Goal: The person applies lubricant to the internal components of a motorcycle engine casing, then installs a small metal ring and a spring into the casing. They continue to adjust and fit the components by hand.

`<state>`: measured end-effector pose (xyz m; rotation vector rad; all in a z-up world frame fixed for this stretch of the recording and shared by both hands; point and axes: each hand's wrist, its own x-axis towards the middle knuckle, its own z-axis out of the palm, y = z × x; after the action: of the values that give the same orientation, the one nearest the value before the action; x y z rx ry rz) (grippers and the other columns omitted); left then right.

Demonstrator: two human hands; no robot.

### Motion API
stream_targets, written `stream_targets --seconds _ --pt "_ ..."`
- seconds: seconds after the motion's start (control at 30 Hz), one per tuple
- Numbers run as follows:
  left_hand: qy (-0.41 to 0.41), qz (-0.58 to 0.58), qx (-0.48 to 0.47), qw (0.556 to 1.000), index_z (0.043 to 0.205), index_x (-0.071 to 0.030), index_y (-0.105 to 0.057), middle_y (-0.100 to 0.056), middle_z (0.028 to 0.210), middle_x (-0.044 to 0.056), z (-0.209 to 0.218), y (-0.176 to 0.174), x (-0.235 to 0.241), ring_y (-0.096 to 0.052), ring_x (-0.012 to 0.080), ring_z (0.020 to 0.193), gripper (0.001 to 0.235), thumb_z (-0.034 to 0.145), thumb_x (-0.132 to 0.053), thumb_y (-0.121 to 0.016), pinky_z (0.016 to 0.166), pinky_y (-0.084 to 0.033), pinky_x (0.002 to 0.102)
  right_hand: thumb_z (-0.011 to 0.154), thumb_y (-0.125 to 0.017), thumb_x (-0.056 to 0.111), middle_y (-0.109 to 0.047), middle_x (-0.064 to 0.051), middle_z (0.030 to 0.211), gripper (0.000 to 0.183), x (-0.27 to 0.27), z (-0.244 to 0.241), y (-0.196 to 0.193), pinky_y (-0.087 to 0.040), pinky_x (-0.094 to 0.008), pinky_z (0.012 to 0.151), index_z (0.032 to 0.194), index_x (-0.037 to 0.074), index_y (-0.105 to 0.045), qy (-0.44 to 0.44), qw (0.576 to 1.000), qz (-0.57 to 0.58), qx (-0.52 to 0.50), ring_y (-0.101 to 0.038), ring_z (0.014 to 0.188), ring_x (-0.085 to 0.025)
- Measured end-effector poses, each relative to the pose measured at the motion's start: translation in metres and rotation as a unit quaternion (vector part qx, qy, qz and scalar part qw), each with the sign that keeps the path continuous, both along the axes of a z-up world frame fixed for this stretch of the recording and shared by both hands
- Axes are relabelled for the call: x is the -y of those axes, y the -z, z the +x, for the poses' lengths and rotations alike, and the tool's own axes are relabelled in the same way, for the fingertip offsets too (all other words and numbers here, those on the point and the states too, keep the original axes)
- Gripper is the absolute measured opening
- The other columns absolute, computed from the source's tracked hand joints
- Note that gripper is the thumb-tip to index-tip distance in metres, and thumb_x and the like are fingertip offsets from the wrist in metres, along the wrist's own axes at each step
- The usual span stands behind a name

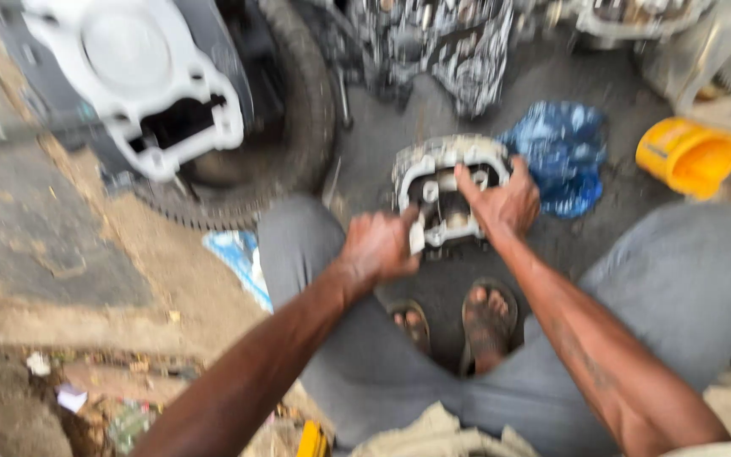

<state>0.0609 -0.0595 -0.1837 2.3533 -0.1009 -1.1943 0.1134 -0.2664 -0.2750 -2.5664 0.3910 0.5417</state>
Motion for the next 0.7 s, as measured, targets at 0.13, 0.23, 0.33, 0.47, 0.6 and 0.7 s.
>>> stream_targets --seconds 0.13,0.23,0.33,0.47,0.6,0.7 --pt "0.036 -0.02 0.071 0.997 0.125 -0.01 -0.055 -0.072 0.087 0.021 0.001 0.011 -0.003 -0.073 0.0351 0.073 0.063 0.07 -0.03 -0.078 0.063 -0.057 0.048 0.063 -0.087 0.062 -0.073 -0.026 0.11 0.087 -0.003 0.01 -0.008 -0.055 -0.055 0.087 0.122 0.0 -0.068 0.029 0.999 -0.019 -0.039 -0.07 0.099 -0.045" --pt "0.106 -0.013 0.044 0.993 0.134 -0.005 -0.047 -0.069 0.097 0.026 0.02 -0.003 -0.003 -0.073 0.0371 0.07 0.077 0.07 -0.032 -0.08 0.055 -0.058 0.048 0.065 -0.087 0.061 -0.07 -0.029 0.116 0.094 -0.001 0.009 0.0 -0.053 -0.057 0.086 0.128 -0.005 -0.063 0.026 0.999 -0.019 -0.026 -0.068 0.104 -0.045" --pt "0.153 -0.015 0.045 0.987 0.135 -0.005 -0.049 -0.069 0.099 0.026 0.013 0.004 -0.002 -0.074 0.0352 0.075 0.07 0.076 -0.029 -0.078 0.059 -0.06 0.047 0.061 -0.089 0.062 -0.068 -0.031 0.118 0.096 -0.001 0.022 -0.008 -0.053 -0.056 0.089 0.128 -0.002 -0.064 0.028 0.999 -0.022 -0.038 -0.065 0.106 -0.047" --pt "0.106 -0.014 0.043 0.993 0.137 -0.009 -0.049 -0.07 0.095 0.026 0.015 -0.003 -0.002 -0.073 0.0372 0.072 0.069 0.077 -0.026 -0.076 0.061 -0.059 0.048 0.063 -0.081 0.06 -0.072 -0.022 0.121 0.089 -0.008 0.016 -0.01 -0.055 -0.053 0.089 0.129 0.002 -0.065 0.065 0.987 0.0 -0.144 -0.07 0.107 -0.038" --pt "0.052 -0.003 0.005 0.999 0.127 -0.01 -0.053 -0.07 0.091 0.026 0.023 -0.001 0.001 -0.072 0.0379 0.069 0.064 0.071 -0.027 -0.078 0.06 -0.058 0.051 0.062 -0.086 0.061 -0.068 -0.027 0.123 0.098 -0.002 0.021 -0.001 -0.053 -0.055 0.087 0.133 -0.002 -0.061 0.042 0.995 -0.011 -0.089 -0.067 0.108 -0.042" --pt "0.026 0.001 -0.027 0.999 0.121 -0.011 -0.055 -0.07 0.087 0.024 0.02 -0.003 0.001 -0.071 0.0375 0.07 0.053 0.075 -0.027 -0.076 0.062 -0.058 0.051 0.061 -0.086 0.061 -0.068 -0.026 0.123 0.098 -0.003 0.014 -0.008 -0.052 -0.056 0.088 0.133 -0.001 -0.061 0.052 0.992 -0.011 -0.112 -0.067 0.108 -0.042"
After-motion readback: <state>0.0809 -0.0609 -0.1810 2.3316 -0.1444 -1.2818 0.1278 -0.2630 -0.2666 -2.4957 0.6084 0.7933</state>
